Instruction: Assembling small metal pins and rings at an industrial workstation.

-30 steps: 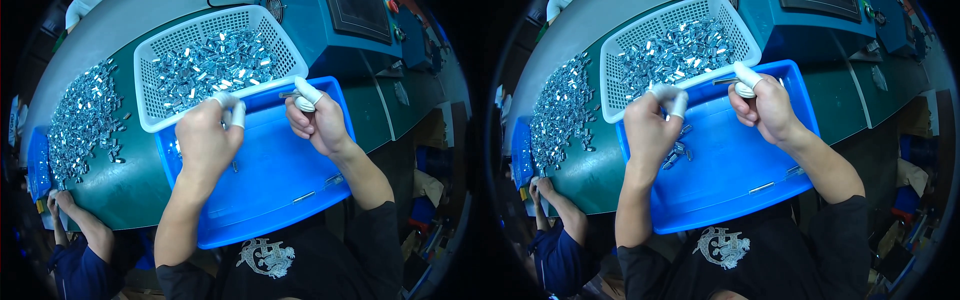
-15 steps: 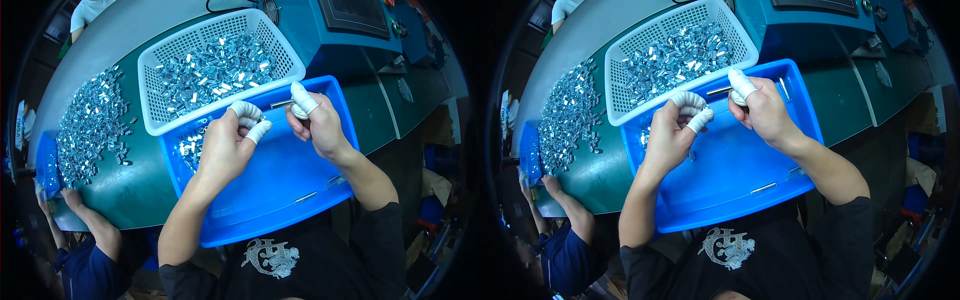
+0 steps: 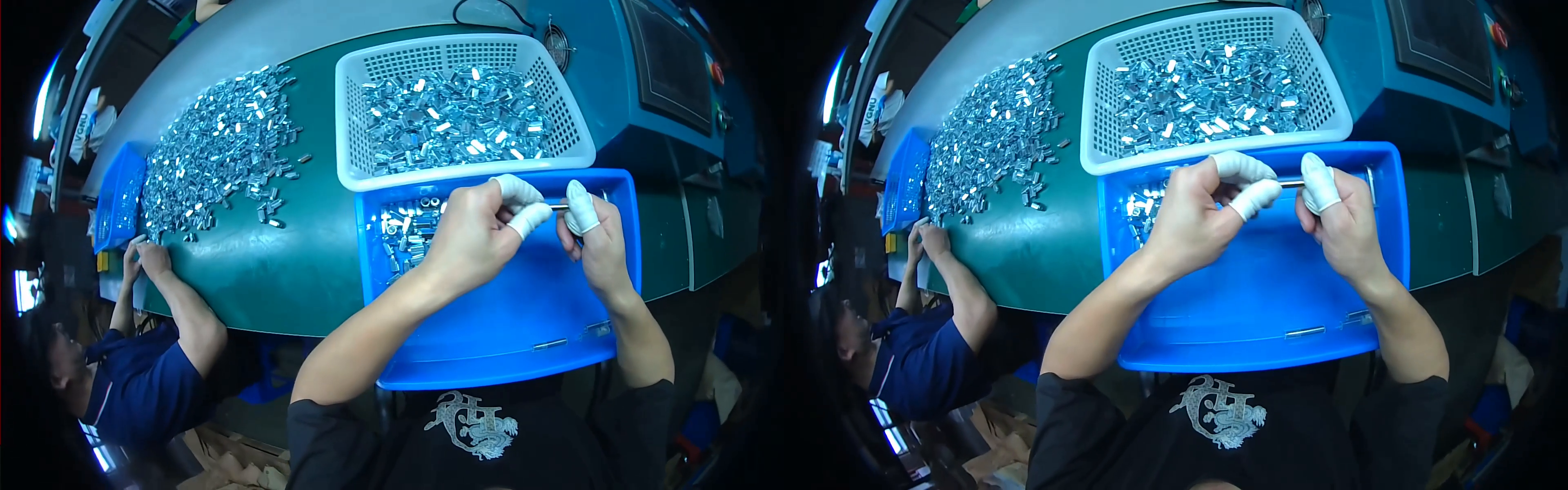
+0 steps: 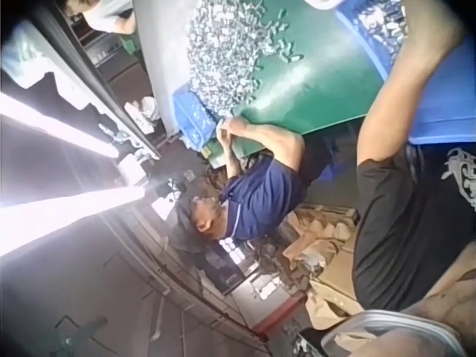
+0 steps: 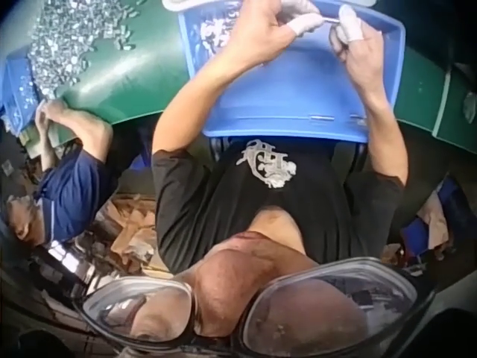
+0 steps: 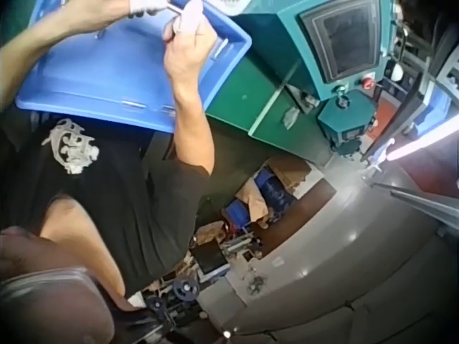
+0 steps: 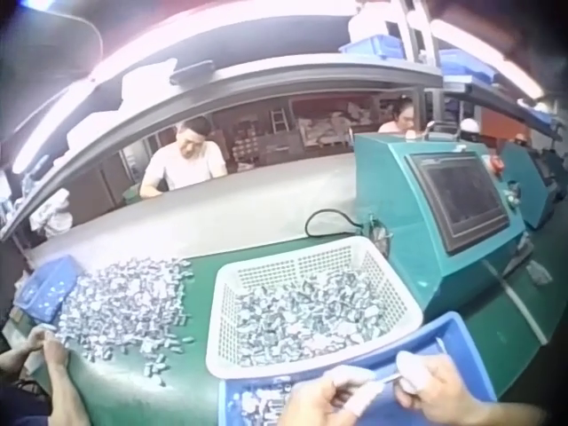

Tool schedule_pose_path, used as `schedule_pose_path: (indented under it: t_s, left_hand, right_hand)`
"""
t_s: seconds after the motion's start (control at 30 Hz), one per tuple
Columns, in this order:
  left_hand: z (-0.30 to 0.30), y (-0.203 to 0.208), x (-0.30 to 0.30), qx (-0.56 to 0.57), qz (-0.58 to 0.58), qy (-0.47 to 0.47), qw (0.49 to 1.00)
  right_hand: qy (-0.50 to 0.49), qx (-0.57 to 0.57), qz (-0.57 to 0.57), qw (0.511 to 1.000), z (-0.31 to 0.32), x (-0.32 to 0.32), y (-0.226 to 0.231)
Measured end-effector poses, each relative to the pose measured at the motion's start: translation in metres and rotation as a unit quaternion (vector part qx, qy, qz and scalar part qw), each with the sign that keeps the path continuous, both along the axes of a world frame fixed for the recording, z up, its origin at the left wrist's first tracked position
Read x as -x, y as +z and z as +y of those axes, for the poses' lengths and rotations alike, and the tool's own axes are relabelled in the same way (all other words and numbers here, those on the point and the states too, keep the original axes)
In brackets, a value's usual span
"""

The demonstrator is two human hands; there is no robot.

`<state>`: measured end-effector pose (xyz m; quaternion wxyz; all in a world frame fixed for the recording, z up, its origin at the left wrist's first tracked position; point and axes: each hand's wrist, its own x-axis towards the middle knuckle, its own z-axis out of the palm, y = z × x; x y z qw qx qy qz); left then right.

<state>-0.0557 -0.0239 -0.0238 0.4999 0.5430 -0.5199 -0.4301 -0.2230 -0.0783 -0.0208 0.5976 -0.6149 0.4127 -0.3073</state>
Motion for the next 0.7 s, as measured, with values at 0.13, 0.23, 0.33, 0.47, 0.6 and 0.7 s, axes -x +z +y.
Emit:
schedule_pose_path:
  t_s: [0.13,0.23,0.33,0.47,0.6,0.7]
  left_hand:
    - [0.000,-0.004,-0.004,0.052,-0.029,-0.031,0.998]
    - [0.000,-0.008,0.002,0.130,-0.041,-0.018,0.991]
    - [-0.004,-0.008,0.010,0.142,-0.013,-0.001,0.990]
    - [-0.005,-0.007,0.007,0.184,-0.039,-0.005,0.982]
    - [0.001,-0.001,0.011,0.125,0.005,0.007,0.992]
    - [0.003,-0.002,0.008,0.171,-0.058,0.023,0.983]
  right_hand:
    - [0.018,-0.032,-0.006,0.999,-0.001,0.000,-0.003]
    - [-0.004,-0.060,-0.042,0.997,0.003,-0.003,-0.001]
    - [-0.018,-0.012,-0.050,0.999,0.008,-0.005,0.000]
    - [0.028,-0.238,-0.095,0.966,-0.001,-0.005,0.008]
    - [0.052,-0.390,-0.167,0.904,-0.004,-0.005,0.014]
    - [0.109,-0.366,-0.217,0.898,-0.011,0.004,0.004]
